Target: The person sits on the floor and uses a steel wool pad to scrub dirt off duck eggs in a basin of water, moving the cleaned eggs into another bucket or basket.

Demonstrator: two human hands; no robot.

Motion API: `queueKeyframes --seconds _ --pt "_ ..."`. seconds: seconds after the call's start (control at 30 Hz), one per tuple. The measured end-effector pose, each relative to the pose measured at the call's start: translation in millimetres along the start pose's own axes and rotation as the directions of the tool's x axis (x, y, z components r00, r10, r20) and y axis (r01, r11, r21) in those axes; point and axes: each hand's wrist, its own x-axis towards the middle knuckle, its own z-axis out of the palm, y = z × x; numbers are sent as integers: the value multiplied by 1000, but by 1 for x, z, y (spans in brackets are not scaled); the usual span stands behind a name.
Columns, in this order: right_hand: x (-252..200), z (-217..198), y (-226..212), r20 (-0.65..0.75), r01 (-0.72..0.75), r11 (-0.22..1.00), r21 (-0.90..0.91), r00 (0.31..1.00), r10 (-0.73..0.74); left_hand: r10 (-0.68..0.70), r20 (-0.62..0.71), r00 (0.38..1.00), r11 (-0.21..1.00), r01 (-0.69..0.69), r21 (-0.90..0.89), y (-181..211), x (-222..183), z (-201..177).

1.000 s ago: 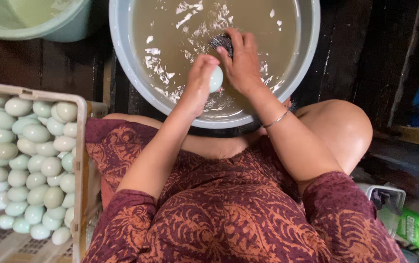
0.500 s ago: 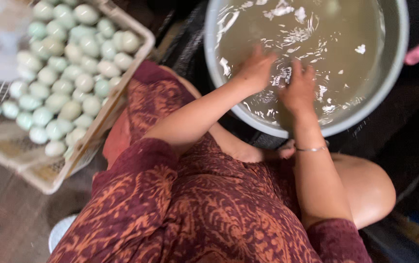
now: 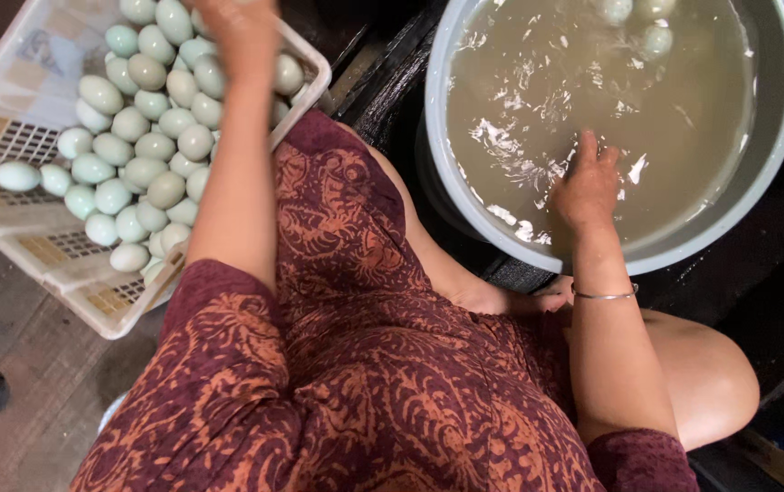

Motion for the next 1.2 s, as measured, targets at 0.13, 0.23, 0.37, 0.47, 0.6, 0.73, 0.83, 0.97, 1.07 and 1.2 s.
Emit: queueKeyframes --seconds 0.13,0.23,0.37,0.47,0.6,0.73,0.83,0.97,1.07,1.2 --pt "10 17 18 -40 57 998 6 998 -56 178 -48 983 966 -166 199 -2 9 -48" --pt "9 21 17 -123 111 992 -58 985 -118 -172 -38 984 808 163 566 20 0 -63" --pt "8 24 16 -67 47 998 32 997 -45 -258 9 966 747 194 636 48 -7 -71" --pt "14 32 25 -94 79 996 -42 992 -82 -349 21 937 740 262 619 61 -6 -71" --pt "-3 2 -2 -20 -11 1000 21 1000 11 17 -11 1000 915 -11 402 89 -11 -63" --pt "-18 -30 -28 110 -104 990 90 989 94 603 137 786 790 -565 -238 274 -103 -35" --pt "1 -5 -11 37 -89 996 -9 995 89 -16 986 164 957 -283 63 343 -177 -17" --pt "4 -5 -7 113 -130 991 -23 985 132 -209 961 -181 628 -778 -10 304 -255 59" --pt "-7 -20 -9 75 -95 992 79 993 89 -136 979 -152 592 -805 -43 243 -284 112" --pt "7 3 13 180 -138 982 131 977 113 -139 971 -194 543 -835 -89 195 -291 165"
